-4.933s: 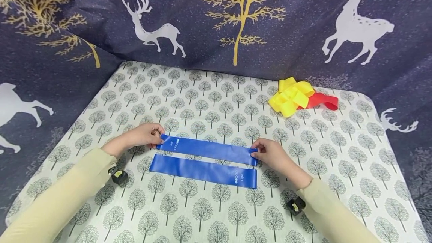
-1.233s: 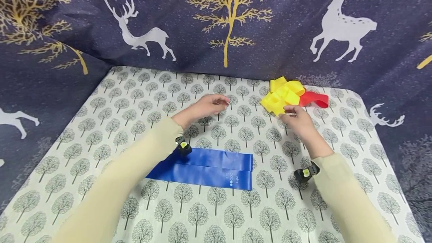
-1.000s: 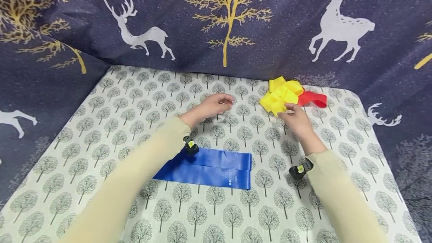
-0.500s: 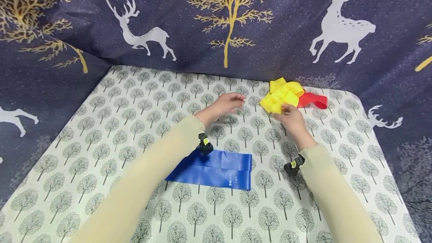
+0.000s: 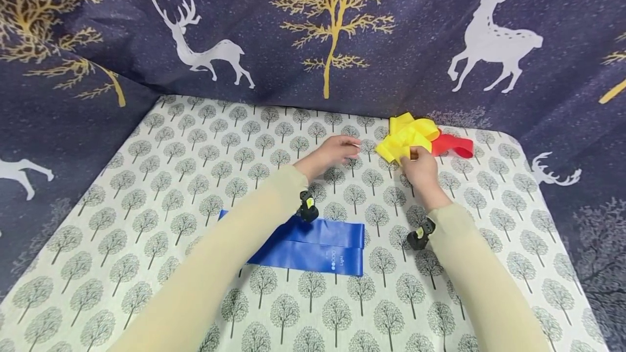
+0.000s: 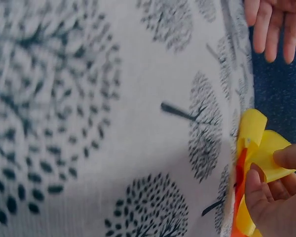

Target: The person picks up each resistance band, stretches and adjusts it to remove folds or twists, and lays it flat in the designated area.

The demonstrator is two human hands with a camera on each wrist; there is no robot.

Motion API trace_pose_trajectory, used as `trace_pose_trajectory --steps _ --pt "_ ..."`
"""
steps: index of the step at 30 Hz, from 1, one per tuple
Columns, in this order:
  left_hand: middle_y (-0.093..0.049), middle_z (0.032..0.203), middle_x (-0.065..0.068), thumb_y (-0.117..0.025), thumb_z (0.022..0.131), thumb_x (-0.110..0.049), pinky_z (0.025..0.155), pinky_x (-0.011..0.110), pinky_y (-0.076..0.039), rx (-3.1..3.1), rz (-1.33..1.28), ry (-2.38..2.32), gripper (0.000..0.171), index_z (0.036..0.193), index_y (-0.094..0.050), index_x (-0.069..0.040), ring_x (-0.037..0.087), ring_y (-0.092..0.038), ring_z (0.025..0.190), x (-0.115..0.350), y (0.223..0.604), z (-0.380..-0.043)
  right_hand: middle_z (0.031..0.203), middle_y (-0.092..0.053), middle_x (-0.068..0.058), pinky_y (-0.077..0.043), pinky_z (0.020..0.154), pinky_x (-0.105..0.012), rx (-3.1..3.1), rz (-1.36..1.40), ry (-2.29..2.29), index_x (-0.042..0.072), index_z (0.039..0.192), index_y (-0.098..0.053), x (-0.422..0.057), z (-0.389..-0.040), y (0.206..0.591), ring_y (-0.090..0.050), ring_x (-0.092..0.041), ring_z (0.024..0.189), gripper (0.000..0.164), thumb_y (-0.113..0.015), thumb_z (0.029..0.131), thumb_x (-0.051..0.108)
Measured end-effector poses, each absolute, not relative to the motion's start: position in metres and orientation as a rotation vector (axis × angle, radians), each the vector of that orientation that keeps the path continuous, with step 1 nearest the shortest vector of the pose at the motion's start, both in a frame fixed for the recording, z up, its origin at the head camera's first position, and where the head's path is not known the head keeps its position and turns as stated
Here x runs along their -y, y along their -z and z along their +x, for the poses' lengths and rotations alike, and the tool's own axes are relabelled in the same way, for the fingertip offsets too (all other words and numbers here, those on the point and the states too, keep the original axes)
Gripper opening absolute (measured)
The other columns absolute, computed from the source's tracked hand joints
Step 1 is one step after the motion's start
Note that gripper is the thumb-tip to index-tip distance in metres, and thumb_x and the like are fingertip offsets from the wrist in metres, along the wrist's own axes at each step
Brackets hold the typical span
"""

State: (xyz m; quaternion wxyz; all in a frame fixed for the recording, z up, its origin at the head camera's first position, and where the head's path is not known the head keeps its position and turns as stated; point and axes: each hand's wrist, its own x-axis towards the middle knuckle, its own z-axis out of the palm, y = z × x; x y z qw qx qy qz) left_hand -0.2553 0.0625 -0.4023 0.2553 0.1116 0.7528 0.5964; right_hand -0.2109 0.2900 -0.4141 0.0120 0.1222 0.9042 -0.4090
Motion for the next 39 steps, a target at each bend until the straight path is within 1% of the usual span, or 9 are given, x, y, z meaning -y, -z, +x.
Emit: trace_pose_trajectory --steps 2,4,9,12,17,24,29,35,39 --pt "-0.057 0.143 0.018 -0.053 0.104 -0.009 0.106 0.039 -0.051 -2.018 0.297 -1.624 0.042 0.145 -0.053 -0.002 0.032 -0.062 0.124 -0.067 0.401 -0.253 0.127 -0.057 -0.034 -0.054 0.076 -0.018 -2.787 0.371 1.344 -0.018 0.136 -0.047 -0.287 -0.209 0.413 -0.062 -0.01 0.082 0.044 -0.053 0.103 0.01" --pt "-0.056 0.145 0.019 -0.053 0.105 -0.011 0.107 0.04 -0.051 -1.965 0.275 -1.641 0.043 0.146 -0.052 -0.001 0.033 -0.061 0.125 -0.07 0.4 -0.251 0.114 -0.062 -0.027 -0.052 0.067 -0.013 -2.728 0.351 1.439 -0.019 0.134 -0.047 -0.284 -0.206 0.412 -0.057 0.0 0.07 0.042 -0.053 0.103 0.008" --pt "-0.057 0.144 0.02 -0.056 0.105 -0.015 0.107 0.038 -0.051 -1.881 0.253 -1.64 0.046 0.149 -0.049 -0.001 0.034 -0.061 0.126 -0.076 0.401 -0.246 0.088 -0.061 0.008 -0.053 0.064 -0.014 -2.548 0.306 1.672 -0.02 0.134 -0.045 -0.269 -0.197 0.412 -0.055 0.002 0.065 0.041 -0.054 0.102 0.003" --pt "-0.059 0.142 0.02 -0.057 0.105 -0.018 0.107 0.038 -0.051 -1.856 0.255 -1.644 0.047 0.147 -0.049 0.001 0.034 -0.062 0.125 -0.074 0.404 -0.245 0.086 -0.06 0.013 -0.055 0.067 -0.014 -2.464 0.266 1.754 -0.02 0.135 -0.044 -0.26 -0.192 0.41 -0.055 0.001 0.067 0.041 -0.054 0.102 0.003" --pt "-0.063 0.134 0.022 -0.057 0.105 -0.021 0.104 0.037 -0.053 -1.806 0.227 -1.653 0.045 0.142 -0.053 0.004 0.035 -0.063 0.122 -0.068 0.407 -0.246 0.093 -0.061 0.006 -0.055 0.071 -0.014 -2.436 0.187 1.764 -0.02 0.134 -0.045 -0.245 -0.186 0.407 -0.057 0.001 0.072 0.041 -0.054 0.102 0.003" --pt "-0.066 0.13 0.021 -0.062 0.103 -0.023 0.1 0.035 -0.056 -1.747 0.202 -1.633 0.045 0.138 -0.057 0.005 0.031 -0.068 0.112 -0.058 0.406 -0.246 0.113 -0.066 -0.019 -0.056 0.074 -0.016 -2.458 0.027 1.701 -0.018 0.132 -0.051 -0.232 -0.176 0.413 -0.063 -0.004 0.078 0.042 -0.056 0.102 0.012" --pt "-0.071 0.119 0.019 -0.062 0.102 -0.026 0.096 0.035 -0.058 -1.788 0.264 -1.557 0.041 0.131 -0.063 0.003 0.025 -0.071 0.099 -0.047 0.407 -0.244 0.128 -0.058 -0.034 -0.055 0.078 -0.018 -2.447 -0.064 1.586 -0.017 0.136 -0.049 -0.219 -0.168 0.408 -0.062 -0.009 0.086 0.043 -0.054 0.103 0.011" --pt "-0.069 0.088 0.006 -0.064 0.101 -0.021 0.083 0.029 -0.059 -1.824 0.242 -1.503 0.038 0.129 -0.063 0.006 0.016 -0.065 0.079 -0.037 0.408 -0.241 0.129 -0.06 -0.034 -0.057 0.08 -0.022 -2.443 -0.166 1.477 -0.015 0.139 -0.049 -0.21 -0.164 0.411 -0.064 -0.024 0.099 0.043 -0.054 0.103 0.008" --pt "-0.067 0.087 0.005 -0.062 0.102 -0.016 0.072 0.023 -0.057 -1.849 0.211 -1.481 0.038 0.132 -0.06 0.008 0.015 -0.063 0.074 -0.032 0.409 -0.239 0.126 -0.064 -0.03 -0.056 0.081 -0.025 -2.456 -0.198 1.401 -0.011 0.141 -0.05 -0.209 -0.164 0.415 -0.067 -0.03 0.102 0.044 -0.054 0.103 0.012"
